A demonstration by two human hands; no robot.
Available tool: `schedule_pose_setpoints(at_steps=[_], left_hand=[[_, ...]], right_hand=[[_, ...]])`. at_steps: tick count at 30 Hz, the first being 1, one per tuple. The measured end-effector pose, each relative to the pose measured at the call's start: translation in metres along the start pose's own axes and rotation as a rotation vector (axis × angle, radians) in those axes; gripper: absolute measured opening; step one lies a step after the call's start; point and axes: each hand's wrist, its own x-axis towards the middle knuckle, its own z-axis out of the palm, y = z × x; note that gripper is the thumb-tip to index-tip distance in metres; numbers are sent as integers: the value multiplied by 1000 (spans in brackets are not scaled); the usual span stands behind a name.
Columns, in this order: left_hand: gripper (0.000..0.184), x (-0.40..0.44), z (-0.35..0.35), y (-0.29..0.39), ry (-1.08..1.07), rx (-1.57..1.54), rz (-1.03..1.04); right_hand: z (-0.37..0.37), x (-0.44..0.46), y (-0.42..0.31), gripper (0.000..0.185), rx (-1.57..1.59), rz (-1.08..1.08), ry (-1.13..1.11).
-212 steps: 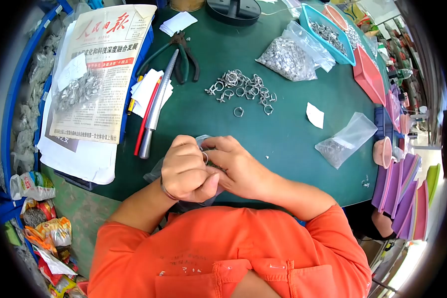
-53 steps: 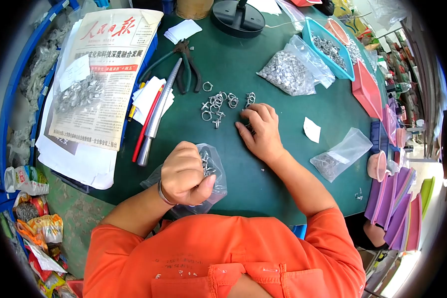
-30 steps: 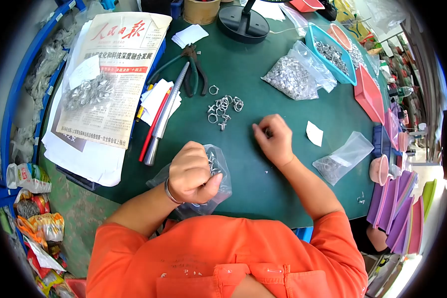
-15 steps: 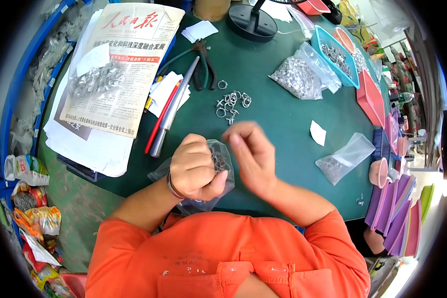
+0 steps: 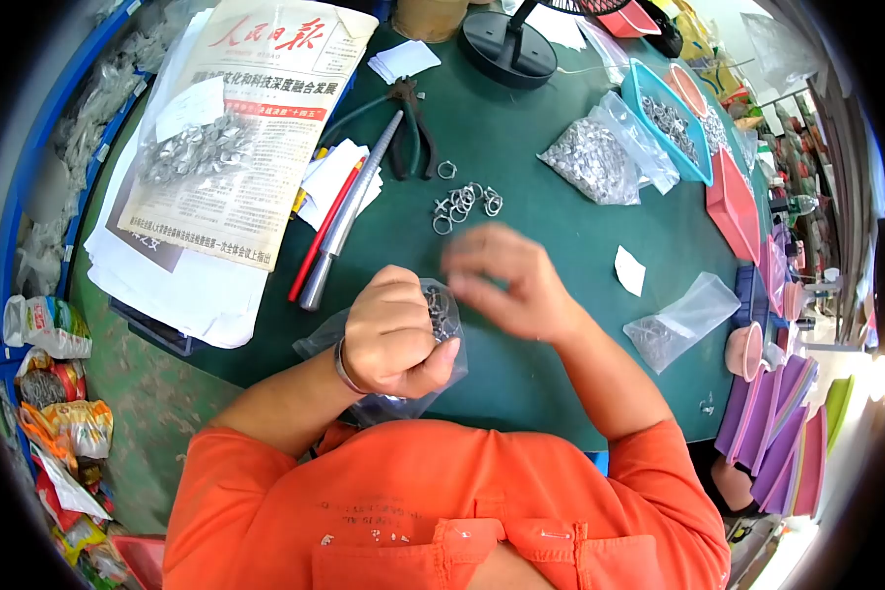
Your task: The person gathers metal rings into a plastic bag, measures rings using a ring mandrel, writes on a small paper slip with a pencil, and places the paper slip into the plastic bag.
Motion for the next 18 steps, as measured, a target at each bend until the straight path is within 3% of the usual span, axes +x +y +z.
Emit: schedule_pose_setpoints(at_steps=[1,3,7,9,11,13,16,18], left_hand=[[32,-1,1,0,4,2,0],[32,-2,2,0,10,4,1],[28,-2,-1,-1,6,2,-28],[24,-2,-1,0,-4,-11,-34],[23,-2,-1,0,-25,-30,-38],[23,-3,-2,0,-41,-36,-41],[28,-1,2,0,-33,-36,-41],[32,0,2,-1,-18,-29,-45]], right_hand=[[1,6,10,23,-285,-22,131],[5,13,39,28,-551,-4,214],[-8,-7,44,28,-481,30,39],[-23,-26,45,27,-412,170,22],[-35,-44,48,23,-426,213,162],[-41,-62,43,17,-128,557,260],[-48,-80,37,13,-211,558,174],[-54,-93,45,13,-280,592,239]])
